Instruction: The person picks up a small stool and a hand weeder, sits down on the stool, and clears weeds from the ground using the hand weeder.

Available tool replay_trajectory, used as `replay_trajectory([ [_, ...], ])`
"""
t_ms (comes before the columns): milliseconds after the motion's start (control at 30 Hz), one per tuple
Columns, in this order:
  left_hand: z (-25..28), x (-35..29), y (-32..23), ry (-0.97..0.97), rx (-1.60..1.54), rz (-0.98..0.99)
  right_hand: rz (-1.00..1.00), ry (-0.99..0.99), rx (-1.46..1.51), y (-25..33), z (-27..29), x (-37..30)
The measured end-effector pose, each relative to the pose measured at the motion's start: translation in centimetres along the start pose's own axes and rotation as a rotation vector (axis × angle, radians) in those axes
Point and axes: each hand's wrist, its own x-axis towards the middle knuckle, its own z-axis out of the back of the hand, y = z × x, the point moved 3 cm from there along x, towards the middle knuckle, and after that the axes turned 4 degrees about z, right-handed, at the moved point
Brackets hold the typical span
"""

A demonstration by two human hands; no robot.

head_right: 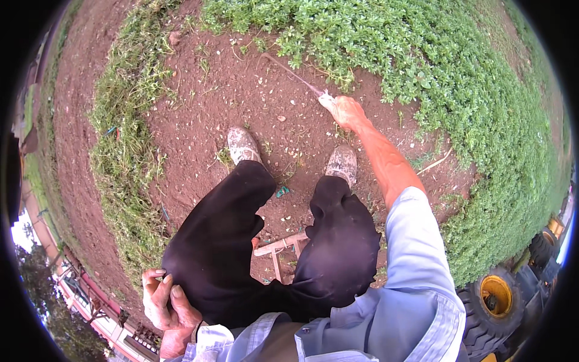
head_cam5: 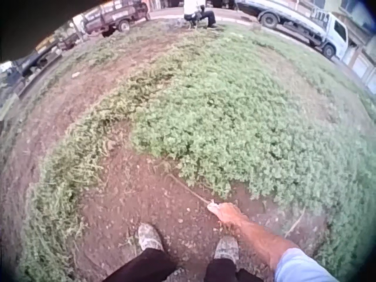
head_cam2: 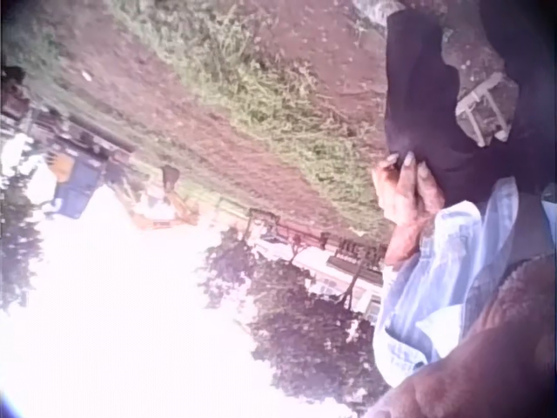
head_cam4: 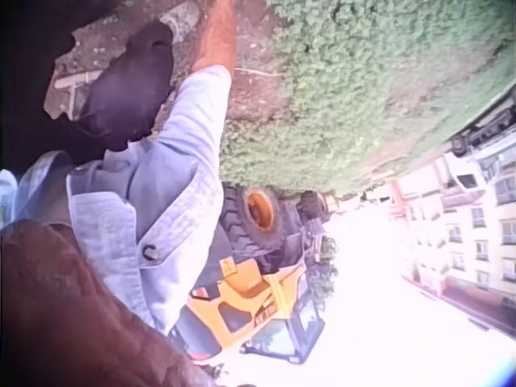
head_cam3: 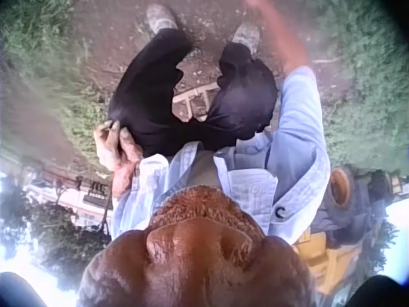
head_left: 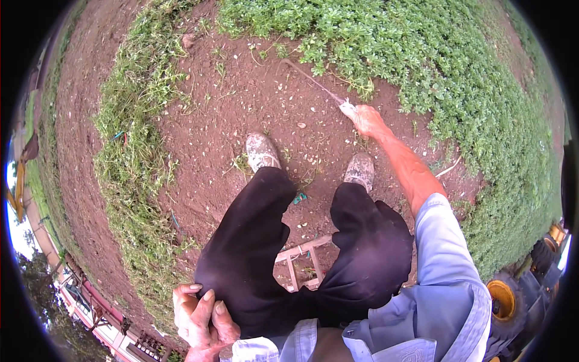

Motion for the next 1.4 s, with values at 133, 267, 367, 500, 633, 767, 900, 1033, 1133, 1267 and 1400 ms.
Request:
replay_trajectory([
  [133,-0.1,0.1,0.6,-0.028,0.005,-0.01,-0.057,-0.263,-0.102,-12.2,-0.8,-9.5],
  [267,0.8,-0.8,1.1,0.036,-0.031,0.061,-0.119,-0.241,-0.002,-14.8,-3.1,-15.8],
  [367,0.7,-0.4,1.0,0.064,-0.048,0.06,-0.033,-0.217,0.058,-10.6,-3.1,-15.1],
  [500,0.3,0.3,0.3,0.074,-0.064,0.059,0.057,-0.136,-0.014,-3.6,-2.6,-7.5],
  [633,-0.5,0.5,-0.1,0.063,-0.032,0.036,0.047,-0.14,-0.038,0.0,0.2,-1.1],
  [767,0.3,0.5,-0.3,0.093,-0.04,0.016,0.104,-0.349,-0.213,-7.9,0.9,-1.6],
  [900,-0.2,0.1,0.0,0.063,-0.064,0.03,-0.105,-0.318,-0.161,-16.2,-1.9,-10.1],
  [1033,0.3,-0.7,0.7,0.033,-0.052,0.062,-0.165,-0.283,-0.025,-14.2,-3.0,-17.2],
  [1133,0.5,-0.2,0.1,0.032,-0.026,0.052,-0.129,-0.226,-0.012,-11.1,-1.4,-17.2],
  [1267,-0.1,0.1,-0.3,0.045,-0.02,0.034,0.0,-0.147,-0.116,-6.5,-0.5,-8.9],
  [1400,-0.5,0.4,-0.9,0.052,0.01,0.046,-0.017,-0.191,-0.056,0.7,1.6,0.4],
])
